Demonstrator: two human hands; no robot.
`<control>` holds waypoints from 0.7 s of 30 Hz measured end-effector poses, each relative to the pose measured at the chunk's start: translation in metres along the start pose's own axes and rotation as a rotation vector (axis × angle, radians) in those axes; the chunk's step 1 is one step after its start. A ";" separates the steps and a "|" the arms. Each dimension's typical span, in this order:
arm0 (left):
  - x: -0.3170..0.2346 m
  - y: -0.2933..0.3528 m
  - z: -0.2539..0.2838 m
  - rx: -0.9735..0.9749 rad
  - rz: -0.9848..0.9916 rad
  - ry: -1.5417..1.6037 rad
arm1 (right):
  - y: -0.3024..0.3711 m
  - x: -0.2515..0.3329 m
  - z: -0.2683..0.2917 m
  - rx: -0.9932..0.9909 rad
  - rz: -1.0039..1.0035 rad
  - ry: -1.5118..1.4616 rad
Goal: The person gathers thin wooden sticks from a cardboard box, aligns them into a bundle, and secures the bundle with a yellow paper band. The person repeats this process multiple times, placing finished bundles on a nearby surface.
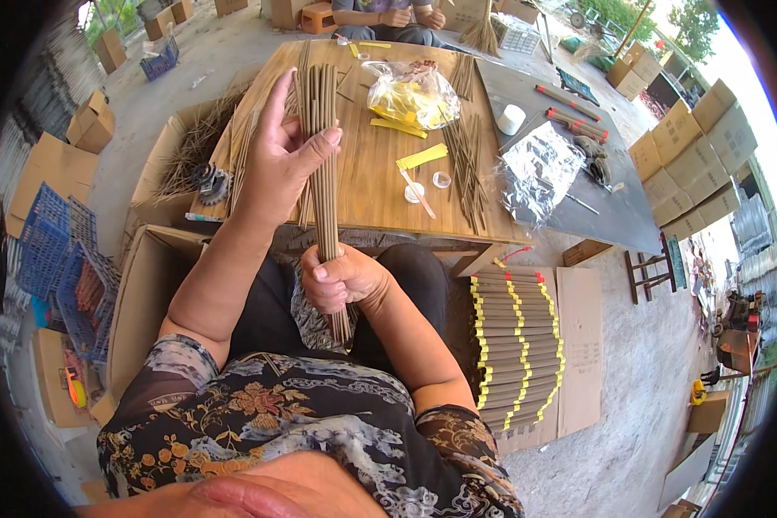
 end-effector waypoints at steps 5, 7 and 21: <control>-0.018 0.016 -0.002 -0.049 -0.225 -0.187 | 0.008 -0.009 -0.006 -0.031 -0.013 0.031; -0.019 0.020 0.001 -0.033 -0.237 -0.297 | 0.010 -0.013 -0.011 -0.031 -0.006 0.054; -0.036 0.006 0.022 -0.004 -0.188 -0.389 | 0.022 -0.020 -0.007 -0.188 -0.058 0.194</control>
Point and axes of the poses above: each hand's wrist, its own y-axis away from the middle knuckle, its own z-axis out of the back of the hand, x = y × z, the point moved 5 cm from there along -y, towards the middle knuckle, and after that the axes turned 5 degrees about -y, right-handed, at the moved point
